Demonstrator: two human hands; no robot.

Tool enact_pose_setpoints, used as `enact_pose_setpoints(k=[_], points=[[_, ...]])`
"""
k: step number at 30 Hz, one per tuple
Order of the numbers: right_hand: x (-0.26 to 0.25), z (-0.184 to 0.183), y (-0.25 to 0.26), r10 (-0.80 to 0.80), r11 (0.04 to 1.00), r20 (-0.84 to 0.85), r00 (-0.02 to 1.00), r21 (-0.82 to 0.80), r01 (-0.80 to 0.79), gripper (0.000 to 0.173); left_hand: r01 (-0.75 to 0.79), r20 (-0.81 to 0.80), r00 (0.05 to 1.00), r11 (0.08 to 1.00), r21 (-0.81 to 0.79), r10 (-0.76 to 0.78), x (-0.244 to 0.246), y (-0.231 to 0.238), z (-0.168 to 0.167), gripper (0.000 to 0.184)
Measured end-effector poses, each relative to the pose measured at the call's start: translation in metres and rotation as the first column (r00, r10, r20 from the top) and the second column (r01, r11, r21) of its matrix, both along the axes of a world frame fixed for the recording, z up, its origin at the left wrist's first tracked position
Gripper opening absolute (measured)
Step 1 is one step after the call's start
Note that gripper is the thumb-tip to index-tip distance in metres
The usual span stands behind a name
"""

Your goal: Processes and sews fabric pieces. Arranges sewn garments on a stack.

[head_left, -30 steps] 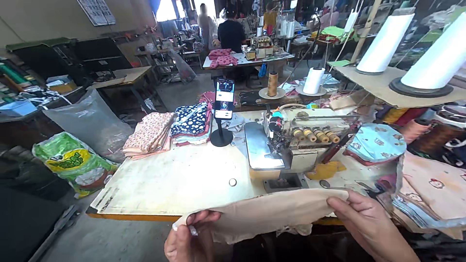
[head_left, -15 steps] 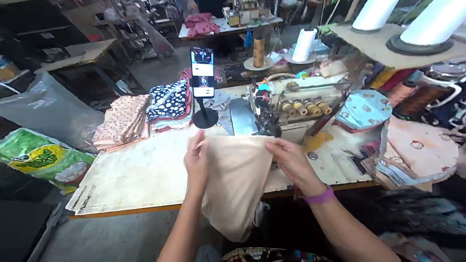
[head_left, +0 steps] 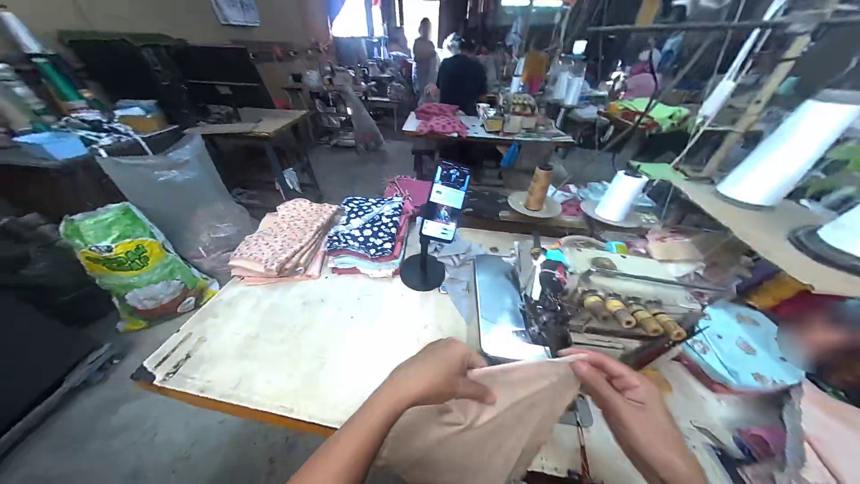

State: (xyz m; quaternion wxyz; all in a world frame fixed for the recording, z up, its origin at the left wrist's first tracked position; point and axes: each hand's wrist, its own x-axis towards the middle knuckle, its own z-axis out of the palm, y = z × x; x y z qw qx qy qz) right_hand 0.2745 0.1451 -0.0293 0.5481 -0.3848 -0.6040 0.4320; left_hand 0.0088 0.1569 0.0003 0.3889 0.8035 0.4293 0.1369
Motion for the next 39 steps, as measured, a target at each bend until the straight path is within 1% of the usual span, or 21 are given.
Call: enact_pose_setpoints(k=[2,3,4,6,7,8,10,12,14,15,16,17,18,19,20,22,25,27,30,33,39], points=[[0.020,0.018,-0.005,-0.018,0.997,0.025,1.000,0.077,0.016,0.023,-0.045,-0.186,0.982,0.999,-0.028,0.039,-0.028,-0.012,0.001,0.037],[0.029,0.024,-0.007,-0.035,0.993,0.020,0.999,0.112,0.032,0.025,-0.078,-0.194,0.978,0.997,-0.006,0.075,-0.044,-0.019,-0.002,0.038],[0.037,0.026,-0.010,-0.053,0.989,-0.011,0.999,0.139,0.054,0.026,-0.118,-0.129,0.984,0.992,0.045,0.123,-0.060,-0.028,-0.008,0.037],[0.042,0.023,-0.020,-0.061,0.988,-0.093,0.994,0.134,0.073,0.025,-0.255,0.205,0.953,0.956,0.141,0.224,-0.082,-0.047,-0.022,0.024],[0.041,0.017,-0.027,-0.055,0.993,-0.104,0.993,0.094,0.065,0.024,-0.330,0.390,0.881,0.938,0.106,0.266,-0.085,-0.056,-0.027,0.015],[0.040,0.007,-0.036,-0.046,0.998,-0.082,0.996,0.042,0.049,0.024,-0.399,0.541,0.775,0.917,0.022,0.325,-0.083,-0.066,-0.030,0.006],[0.045,-0.010,-0.050,-0.035,0.999,-0.010,0.999,-0.030,0.034,0.026,-0.512,0.674,0.592,0.852,-0.110,0.442,-0.071,-0.081,-0.031,0.009],[0.056,-0.007,-0.054,-0.039,0.999,-0.055,0.998,-0.040,0.037,0.027,-0.611,0.707,0.534,0.790,-0.057,0.464,-0.060,-0.085,-0.028,0.007],[0.059,0.005,-0.053,-0.043,0.999,-0.107,0.993,0.016,0.045,0.030,-0.662,0.758,0.544,0.739,0.124,0.360,-0.049,-0.085,-0.023,0.012],[0.055,0.010,-0.051,-0.055,0.997,-0.128,0.990,0.039,0.060,0.029,-0.674,0.766,0.578,0.693,0.255,0.280,-0.045,-0.081,-0.020,0.014],[0.048,0.013,-0.048,-0.081,0.995,-0.146,0.986,0.038,0.087,0.023,-0.684,0.742,0.632,0.609,0.401,0.222,-0.042,-0.072,-0.019,0.016],[0.038,0.012,-0.043,-0.117,0.993,-0.154,0.981,-0.002,0.118,0.017,-0.679,0.674,0.705,0.485,0.551,0.221,-0.042,-0.059,-0.019,0.019],[0.028,0.007,-0.037,-0.145,0.988,-0.154,0.977,-0.078,0.134,0.014,-0.640,0.570,0.768,0.360,0.679,0.291,-0.043,-0.043,-0.022,0.020],[0.017,0.001,-0.028,-0.152,0.976,-0.162,0.975,-0.178,0.122,0.013,-0.573,0.445,0.806,0.324,0.753,0.391,-0.043,-0.027,-0.025,0.021],[0.007,-0.007,-0.020,-0.143,0.959,-0.178,0.974,-0.269,0.092,0.012,-0.520,0.326,0.823,0.385,0.763,0.465,-0.037,-0.013,-0.029,0.024],[-0.006,-0.021,-0.005,-0.117,0.936,-0.198,0.973,-0.348,0.042,0.012,-0.455,0.198,0.859,0.524,0.720,0.472,-0.002,0.004,-0.031,0.028],[-0.016,-0.030,0.001,-0.066,0.945,-0.204,0.977,-0.326,-0.004,0.013,-0.347,0.158,0.936,0.753,0.559,0.314,0.061,0.005,-0.034,0.026],[-0.013,-0.031,0.002,-0.041,0.957,-0.186,0.982,-0.291,-0.015,0.015,-0.304,0.177,0.951,0.860,0.409,0.252,0.074,0.009,-0.033,0.025],[-0.010,-0.030,0.000,-0.030,0.964,-0.163,0.986,-0.267,-0.015,0.014,-0.307,0.220,0.945,0.892,0.333,0.243,0.072,0.012,-0.029,0.022],[-0.012,-0.028,-0.001,-0.099,0.974,-0.119,0.988,-0.213,0.071,0.011,-0.338,0.266,0.928,0.892,0.300,0.262,0.071,0.007,-0.027,0.018],[-0.010,-0.026,0.001,-0.049,0.979,-0.170,0.984,-0.205,0.013,0.011,-0.354,0.339,0.893,0.927,0.126,0.295,0.070,0.003,-0.015,0.013]])
